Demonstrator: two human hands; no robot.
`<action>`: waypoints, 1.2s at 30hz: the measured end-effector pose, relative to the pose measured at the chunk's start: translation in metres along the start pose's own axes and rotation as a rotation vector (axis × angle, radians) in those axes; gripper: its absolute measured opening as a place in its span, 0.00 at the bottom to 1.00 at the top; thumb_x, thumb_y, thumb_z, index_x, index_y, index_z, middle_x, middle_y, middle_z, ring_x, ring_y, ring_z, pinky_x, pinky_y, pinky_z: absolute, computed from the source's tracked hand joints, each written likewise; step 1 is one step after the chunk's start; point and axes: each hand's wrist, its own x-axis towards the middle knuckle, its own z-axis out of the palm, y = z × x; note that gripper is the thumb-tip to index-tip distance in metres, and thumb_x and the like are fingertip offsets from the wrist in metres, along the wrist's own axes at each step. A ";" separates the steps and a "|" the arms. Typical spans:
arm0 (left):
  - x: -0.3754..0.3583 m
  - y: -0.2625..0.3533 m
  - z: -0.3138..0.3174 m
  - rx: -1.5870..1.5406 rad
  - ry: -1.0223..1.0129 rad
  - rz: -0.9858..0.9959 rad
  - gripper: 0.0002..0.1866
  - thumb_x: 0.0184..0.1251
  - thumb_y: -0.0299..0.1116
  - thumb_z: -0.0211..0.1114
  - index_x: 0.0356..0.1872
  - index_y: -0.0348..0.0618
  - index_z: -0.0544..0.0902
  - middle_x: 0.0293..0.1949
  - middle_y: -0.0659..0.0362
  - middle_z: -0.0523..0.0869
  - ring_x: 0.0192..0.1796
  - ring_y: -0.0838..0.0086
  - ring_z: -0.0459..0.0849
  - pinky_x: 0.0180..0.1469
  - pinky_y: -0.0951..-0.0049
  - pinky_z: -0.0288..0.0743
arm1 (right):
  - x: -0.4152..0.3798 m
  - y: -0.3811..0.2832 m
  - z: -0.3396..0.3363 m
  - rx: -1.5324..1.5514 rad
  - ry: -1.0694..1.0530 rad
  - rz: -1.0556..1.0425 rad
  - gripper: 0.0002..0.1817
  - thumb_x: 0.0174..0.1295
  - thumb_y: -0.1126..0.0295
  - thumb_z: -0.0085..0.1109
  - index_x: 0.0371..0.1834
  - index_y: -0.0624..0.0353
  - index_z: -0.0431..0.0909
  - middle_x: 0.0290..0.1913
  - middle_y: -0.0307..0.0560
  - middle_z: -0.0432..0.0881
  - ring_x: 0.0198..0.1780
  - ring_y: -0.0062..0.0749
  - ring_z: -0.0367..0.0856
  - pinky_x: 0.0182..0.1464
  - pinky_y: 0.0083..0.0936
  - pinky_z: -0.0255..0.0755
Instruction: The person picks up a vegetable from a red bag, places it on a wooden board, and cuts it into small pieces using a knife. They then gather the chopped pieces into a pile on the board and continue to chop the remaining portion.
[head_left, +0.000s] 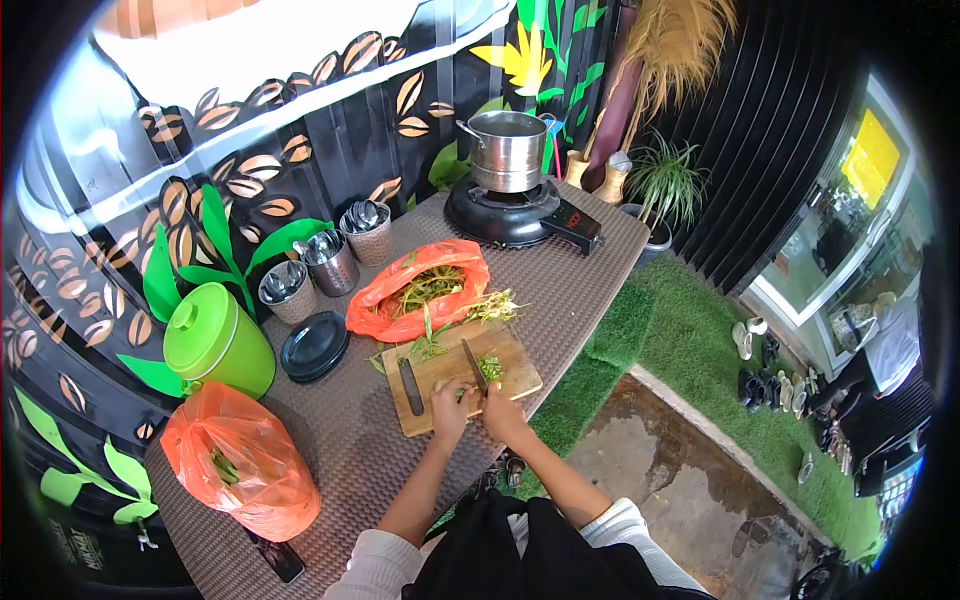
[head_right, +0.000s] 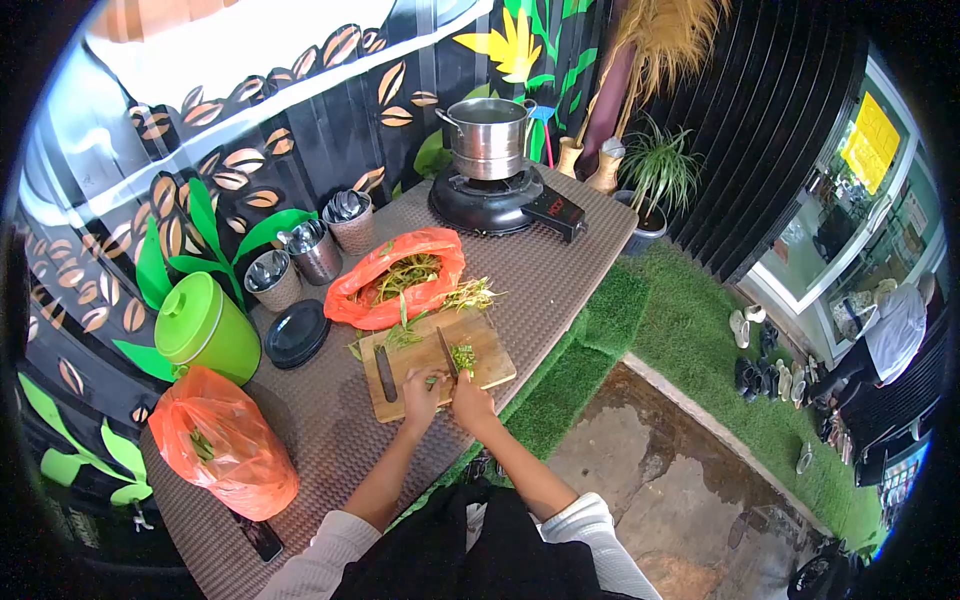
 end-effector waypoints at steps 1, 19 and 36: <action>0.000 0.000 0.003 0.000 0.001 -0.002 0.07 0.54 0.24 0.66 0.35 0.39 0.84 0.34 0.57 0.85 0.44 0.59 0.77 0.48 0.61 0.69 | -0.001 0.001 -0.001 -0.011 0.000 0.004 0.18 0.67 0.61 0.43 0.50 0.65 0.59 0.32 0.68 0.81 0.39 0.65 0.81 0.42 0.54 0.73; -0.005 0.007 0.000 0.050 0.004 0.019 0.09 0.57 0.28 0.63 0.40 0.43 0.80 0.38 0.61 0.85 0.47 0.60 0.76 0.54 0.62 0.64 | -0.002 -0.004 -0.008 -0.007 0.001 -0.073 0.18 0.63 0.67 0.50 0.49 0.67 0.61 0.34 0.68 0.82 0.40 0.61 0.82 0.43 0.50 0.76; 0.011 -0.026 0.000 -0.545 -0.088 -0.140 0.13 0.46 0.19 0.71 0.36 0.36 0.82 0.34 0.57 0.87 0.31 0.78 0.83 0.32 0.75 0.76 | -0.012 -0.018 0.016 -0.076 0.033 0.069 0.17 0.66 0.66 0.44 0.52 0.66 0.60 0.34 0.68 0.82 0.40 0.62 0.82 0.41 0.51 0.76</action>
